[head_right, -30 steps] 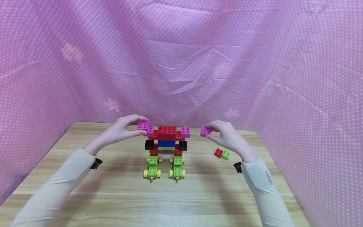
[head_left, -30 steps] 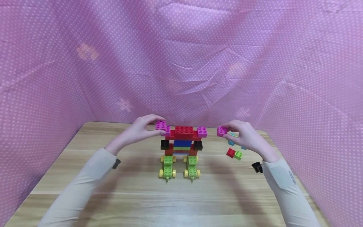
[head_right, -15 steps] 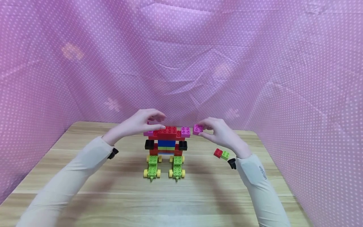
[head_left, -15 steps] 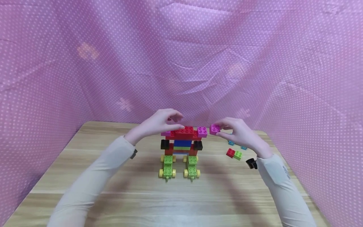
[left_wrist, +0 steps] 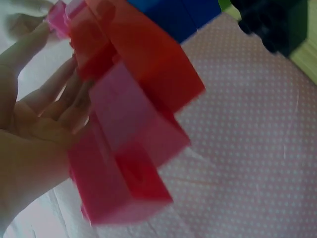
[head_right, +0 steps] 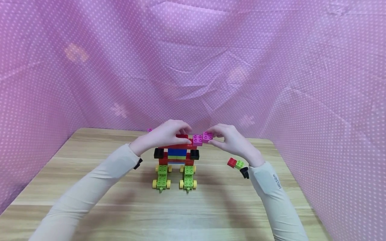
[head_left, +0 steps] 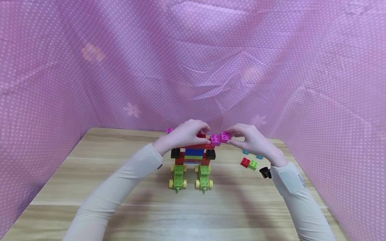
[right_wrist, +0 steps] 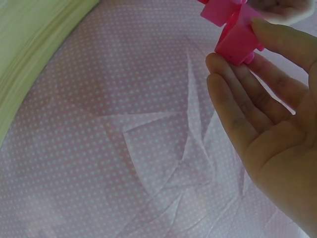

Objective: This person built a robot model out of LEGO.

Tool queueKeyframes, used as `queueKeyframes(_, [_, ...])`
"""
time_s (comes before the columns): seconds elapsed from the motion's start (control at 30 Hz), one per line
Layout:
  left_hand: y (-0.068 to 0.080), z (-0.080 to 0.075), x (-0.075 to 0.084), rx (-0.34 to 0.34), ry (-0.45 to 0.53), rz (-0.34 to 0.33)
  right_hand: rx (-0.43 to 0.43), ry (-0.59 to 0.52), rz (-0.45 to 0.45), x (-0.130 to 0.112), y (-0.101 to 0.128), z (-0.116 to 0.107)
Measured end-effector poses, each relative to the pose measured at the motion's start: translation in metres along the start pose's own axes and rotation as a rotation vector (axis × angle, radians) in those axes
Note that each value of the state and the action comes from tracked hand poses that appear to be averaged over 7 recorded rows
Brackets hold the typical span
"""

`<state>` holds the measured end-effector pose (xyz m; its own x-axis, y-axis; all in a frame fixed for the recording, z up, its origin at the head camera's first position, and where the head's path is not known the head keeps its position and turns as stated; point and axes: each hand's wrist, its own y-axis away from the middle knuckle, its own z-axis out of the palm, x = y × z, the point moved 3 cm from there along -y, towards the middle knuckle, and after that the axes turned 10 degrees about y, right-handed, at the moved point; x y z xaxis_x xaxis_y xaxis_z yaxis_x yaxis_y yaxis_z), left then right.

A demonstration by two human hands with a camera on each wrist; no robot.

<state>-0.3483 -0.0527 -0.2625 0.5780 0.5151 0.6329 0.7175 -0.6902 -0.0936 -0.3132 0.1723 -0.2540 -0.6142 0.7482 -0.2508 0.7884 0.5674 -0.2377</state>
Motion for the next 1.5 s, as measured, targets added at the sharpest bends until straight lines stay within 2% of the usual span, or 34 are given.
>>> queueKeyframes(0.23, [-0.007,0.014,-0.001,-0.009,-0.024,-0.056,0.015,-0.017,-0.003,-0.002,-0.002,0.0])
queueKeyframes(0.5, [-0.011,0.023,-0.004,0.012,-0.023,-0.054,0.017,-0.057,-0.023,-0.003,-0.004,0.003])
queueKeyframes(0.9, [-0.012,0.025,-0.004,0.051,0.009,-0.042,0.005,-0.057,-0.039,-0.002,-0.008,0.006])
queueKeyframes(1.27, [-0.013,0.027,-0.009,0.079,0.077,-0.017,-0.022,-0.066,-0.03,-0.001,-0.011,0.007])
queueKeyframes(1.5, [-0.013,0.027,-0.009,0.08,0.092,-0.01,-0.038,-0.045,-0.034,-0.002,-0.014,0.005])
